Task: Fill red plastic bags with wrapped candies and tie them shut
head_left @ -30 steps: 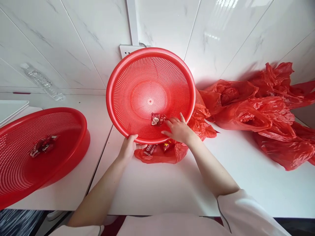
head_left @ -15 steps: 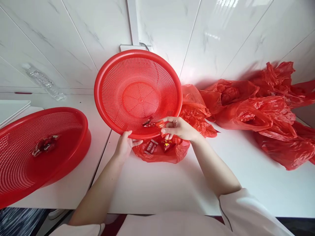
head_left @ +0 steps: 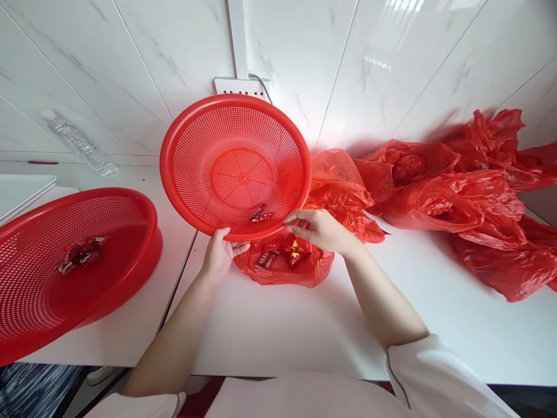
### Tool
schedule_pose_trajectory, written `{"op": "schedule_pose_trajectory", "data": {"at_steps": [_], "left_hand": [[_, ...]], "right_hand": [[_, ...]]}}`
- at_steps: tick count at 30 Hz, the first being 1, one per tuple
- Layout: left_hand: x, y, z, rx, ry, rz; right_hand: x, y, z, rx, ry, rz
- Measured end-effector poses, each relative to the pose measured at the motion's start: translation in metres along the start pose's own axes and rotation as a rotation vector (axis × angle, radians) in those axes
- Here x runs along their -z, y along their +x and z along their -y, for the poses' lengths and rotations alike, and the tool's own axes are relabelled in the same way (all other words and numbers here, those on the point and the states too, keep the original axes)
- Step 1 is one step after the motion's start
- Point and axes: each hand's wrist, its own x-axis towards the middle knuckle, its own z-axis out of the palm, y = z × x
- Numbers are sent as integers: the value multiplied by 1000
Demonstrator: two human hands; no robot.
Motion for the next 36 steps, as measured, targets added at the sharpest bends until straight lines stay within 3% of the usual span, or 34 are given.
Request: {"op": "schedule_pose_trajectory", "data": {"at_steps": [5, 8, 11, 14, 19, 23, 26, 31, 36], "left_hand": [[-7, -7, 2, 29, 69, 57], [-15, -12, 6, 45, 101, 69], [-22, -18, 10, 88, 121, 74], [-25, -23, 12, 134, 138, 119], [-23, -22, 13, 134, 154, 159], [-21, -19, 13, 139, 161, 127], [-19, -17, 10, 116, 149, 97], [-16, -13, 1, 50, 105, 38], [-8, -7, -5, 23, 68, -4]], "right_hand": [[-5, 3, 1, 56, -237, -123], [-10, 5, -3, 86, -408, -41], [-18, 6, -11, 107, -438, 52], [-28, 7, -22, 30, -435, 93], [-33, 8, -31, 4, -263, 211], [-29, 11, -31, -35, -120, 24], [-24, 13, -30, -90, 127, -64], [-14, 9, -20, -112, 535, 39], [0, 1, -7, -55, 453, 176]]}}
